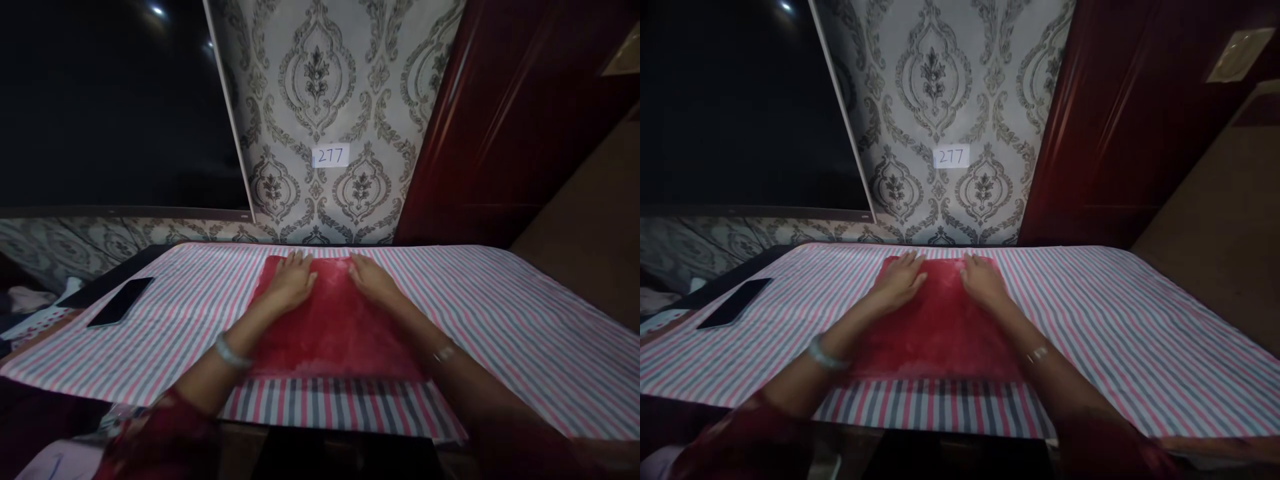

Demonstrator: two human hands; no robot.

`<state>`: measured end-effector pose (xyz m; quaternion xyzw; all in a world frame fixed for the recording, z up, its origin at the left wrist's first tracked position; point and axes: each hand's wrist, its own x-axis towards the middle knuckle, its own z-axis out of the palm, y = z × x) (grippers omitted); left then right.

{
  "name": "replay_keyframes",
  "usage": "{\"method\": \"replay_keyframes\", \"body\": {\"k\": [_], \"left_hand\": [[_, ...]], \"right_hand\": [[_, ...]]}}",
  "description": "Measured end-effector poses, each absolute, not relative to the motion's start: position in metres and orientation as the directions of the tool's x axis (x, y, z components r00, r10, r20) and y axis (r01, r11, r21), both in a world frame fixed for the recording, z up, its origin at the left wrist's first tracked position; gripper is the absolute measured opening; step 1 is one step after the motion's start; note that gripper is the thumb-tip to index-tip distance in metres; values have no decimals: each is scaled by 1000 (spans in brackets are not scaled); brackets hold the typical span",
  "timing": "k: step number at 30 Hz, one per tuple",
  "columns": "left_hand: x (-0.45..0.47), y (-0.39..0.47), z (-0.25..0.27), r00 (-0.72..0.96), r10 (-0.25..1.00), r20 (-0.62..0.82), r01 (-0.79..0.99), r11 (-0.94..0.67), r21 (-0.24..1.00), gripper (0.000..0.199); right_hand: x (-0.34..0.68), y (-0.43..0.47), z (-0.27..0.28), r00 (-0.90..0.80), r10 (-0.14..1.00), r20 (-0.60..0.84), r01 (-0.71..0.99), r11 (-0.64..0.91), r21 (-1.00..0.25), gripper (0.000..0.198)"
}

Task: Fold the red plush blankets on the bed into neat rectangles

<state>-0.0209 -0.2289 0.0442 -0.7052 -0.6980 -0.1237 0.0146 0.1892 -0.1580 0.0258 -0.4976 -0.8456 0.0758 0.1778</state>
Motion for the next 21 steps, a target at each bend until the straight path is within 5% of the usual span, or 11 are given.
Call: {"method": "replay_keyframes", "body": {"k": [6, 11, 21], "left_hand": [[-19, -161, 21, -288, 957, 39, 957, 288, 13, 69], [-43, -161, -18, -295, 941, 166, 955, 291, 46, 68], [-41, -156, -35, -335, 925, 179, 941, 318, 120, 69]], "right_hand": [[139, -119, 3, -296, 953, 55, 936, 301, -183, 51], [146, -111, -35, -285, 950, 130, 924, 308, -225, 53], [149, -101, -55, -304, 945, 122, 924, 323, -204, 54]]}}
